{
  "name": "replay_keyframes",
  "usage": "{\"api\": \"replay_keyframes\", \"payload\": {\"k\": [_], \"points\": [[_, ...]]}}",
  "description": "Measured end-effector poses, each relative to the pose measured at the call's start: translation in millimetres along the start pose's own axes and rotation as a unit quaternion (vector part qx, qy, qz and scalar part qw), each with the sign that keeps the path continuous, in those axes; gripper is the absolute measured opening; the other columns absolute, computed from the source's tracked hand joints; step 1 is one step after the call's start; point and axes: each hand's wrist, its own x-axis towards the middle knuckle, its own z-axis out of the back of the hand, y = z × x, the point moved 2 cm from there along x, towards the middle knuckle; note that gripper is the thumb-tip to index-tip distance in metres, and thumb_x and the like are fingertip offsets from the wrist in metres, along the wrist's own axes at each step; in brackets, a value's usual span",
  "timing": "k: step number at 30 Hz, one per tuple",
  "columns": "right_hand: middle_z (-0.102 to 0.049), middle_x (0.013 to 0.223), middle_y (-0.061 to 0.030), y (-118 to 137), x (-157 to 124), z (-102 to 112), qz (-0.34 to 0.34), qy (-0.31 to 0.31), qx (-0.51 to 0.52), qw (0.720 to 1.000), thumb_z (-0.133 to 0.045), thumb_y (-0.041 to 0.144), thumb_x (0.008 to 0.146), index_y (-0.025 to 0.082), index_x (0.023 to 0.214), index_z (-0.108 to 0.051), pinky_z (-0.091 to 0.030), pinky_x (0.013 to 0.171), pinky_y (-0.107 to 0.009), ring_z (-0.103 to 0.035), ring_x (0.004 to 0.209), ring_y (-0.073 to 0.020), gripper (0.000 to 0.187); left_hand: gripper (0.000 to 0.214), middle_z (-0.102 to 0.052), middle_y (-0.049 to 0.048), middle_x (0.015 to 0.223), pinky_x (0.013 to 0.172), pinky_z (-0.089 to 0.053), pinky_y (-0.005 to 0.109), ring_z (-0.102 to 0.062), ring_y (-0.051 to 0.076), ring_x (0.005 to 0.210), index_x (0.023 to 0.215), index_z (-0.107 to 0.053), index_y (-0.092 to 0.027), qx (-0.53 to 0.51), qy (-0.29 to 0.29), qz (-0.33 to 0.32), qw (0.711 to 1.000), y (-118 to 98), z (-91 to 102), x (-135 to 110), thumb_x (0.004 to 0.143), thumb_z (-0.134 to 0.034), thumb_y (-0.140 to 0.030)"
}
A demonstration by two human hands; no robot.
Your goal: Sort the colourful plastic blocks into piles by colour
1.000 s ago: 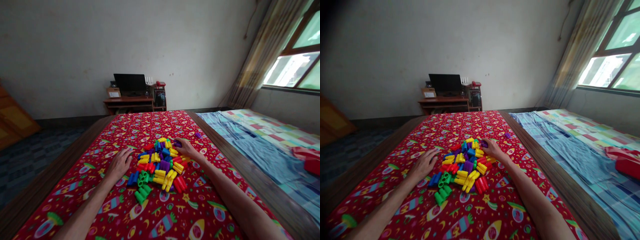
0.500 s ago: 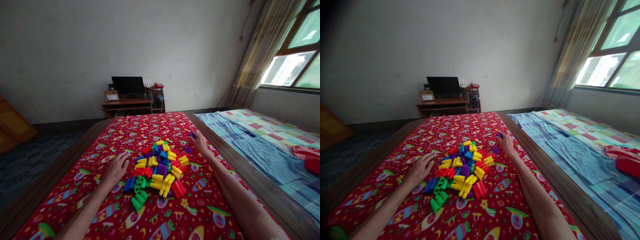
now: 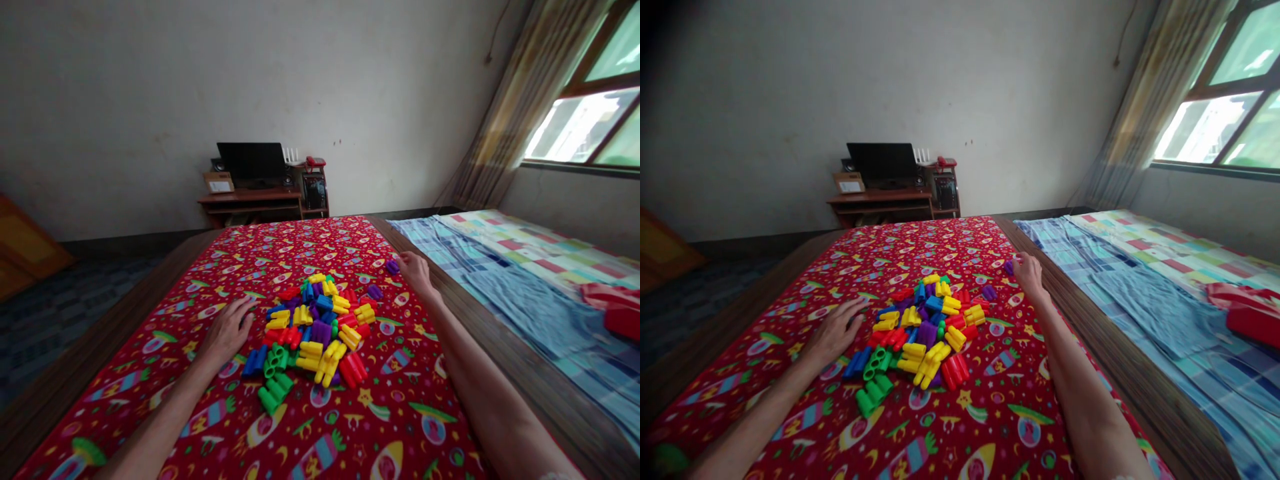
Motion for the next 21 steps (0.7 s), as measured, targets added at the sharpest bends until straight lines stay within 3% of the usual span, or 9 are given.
{"api": "replay_keyframes", "payload": {"k": [3,5,7,11,14,18,21], "points": [[-0.074,0.086,-0.0085,25.0,-6.9,1.8,0.084,0.127,-0.032,0.988,-0.054,0.025,0.083,0.016,0.091,-0.075,-0.046,0.070,-0.027,-0.067,0.082,-0.0216,0.025,0.039,-0.065,0.0102,0.121,0.102,-0.047,0.043,-0.060,0.027,0.114,0.110,-0.065,-0.022,-0.002,-0.003,0.000,1.000,-1.3,0.6,0.3,0.087,-0.037,-0.036],[-0.074,0.085,-0.0077,40.0,-20.1,-4.8,0.159,0.229,-0.078,0.957,-0.063,0.026,0.079,0.018,0.085,-0.076,-0.045,0.067,-0.025,-0.066,0.081,-0.0217,0.016,0.039,-0.066,0.0098,0.120,0.102,-0.048,0.043,-0.061,0.026,0.114,0.110,-0.065,-0.022,-0.002,-0.004,-0.002,1.000,-1.9,1.1,0.5,0.086,-0.037,-0.036],[-0.073,0.092,-0.0089,50.6,-35.0,-12.2,0.213,0.277,-0.114,0.930,-0.070,0.024,0.074,0.019,0.087,-0.075,-0.045,0.068,-0.025,-0.066,0.086,-0.0228,0.015,0.039,-0.065,0.0099,0.120,0.102,-0.047,0.043,-0.060,0.027,0.114,0.110,-0.065,-0.022,-0.001,0.001,-0.004,1.000,-2.4,1.4,0.7,0.087,-0.037,-0.036],[-0.071,0.102,-0.0109,60.2,-50.4,-21.1,0.245,0.280,-0.114,0.921,-0.069,0.019,0.075,0.018,0.101,-0.071,-0.045,0.077,-0.025,-0.064,0.096,-0.0231,0.025,0.041,-0.065,0.0114,0.121,0.102,-0.048,0.045,-0.060,0.028,0.115,0.110,-0.065,-0.021,-0.002,0.004,-0.001,1.000,-2.4,1.6,0.6,0.087,-0.035,-0.037],[-0.070,0.104,-0.0112,59.9,-45.5,-23.9,0.236,0.252,-0.095,0.934,-0.067,0.017,0.076,0.017,0.111,-0.067,-0.043,0.077,-0.025,-0.063,0.098,-0.0232,0.035,0.040,-0.065,0.0113,0.121,0.101,-0.048,0.046,-0.060,0.028,0.114,0.109,-0.065,-0.021,-0.004,-0.002,0.002,1.000,-1.9,1.0,0.3,0.087,-0.036,-0.037],[-0.069,0.091,-0.0099,46.8,-31.8,-29.3,0.198,0.186,-0.070,0.960,-0.059,0.017,0.080,0.014,0.102,-0.065,-0.040,0.068,-0.026,-0.061,0.082,-0.0207,0.023,0.040,-0.065,0.0102,0.122,0.101,-0.048,0.043,-0.061,0.027,0.114,0.110,-0.065,-0.021,-0.006,-0.004,-0.001,1.000,-1.9,0.4,-0.2,0.088,-0.036,-0.037],[-0.067,0.091,-0.0103,29.2,-24.7,-33.0,0.182,0.107,-0.056,0.976,-0.053,0.015,0.082,0.013,0.095,-0.063,-0.039,0.071,-0.027,-0.058,0.082,-0.0202,0.017,0.041,-0.064,0.0107,0.123,0.103,-0.047,0.044,-0.060,0.027,0.115,0.110,-0.065,-0.021,-0.007,-0.007,0.000,1.000,-2.0,0.0,-0.9,0.088,-0.035,-0.037]]}}
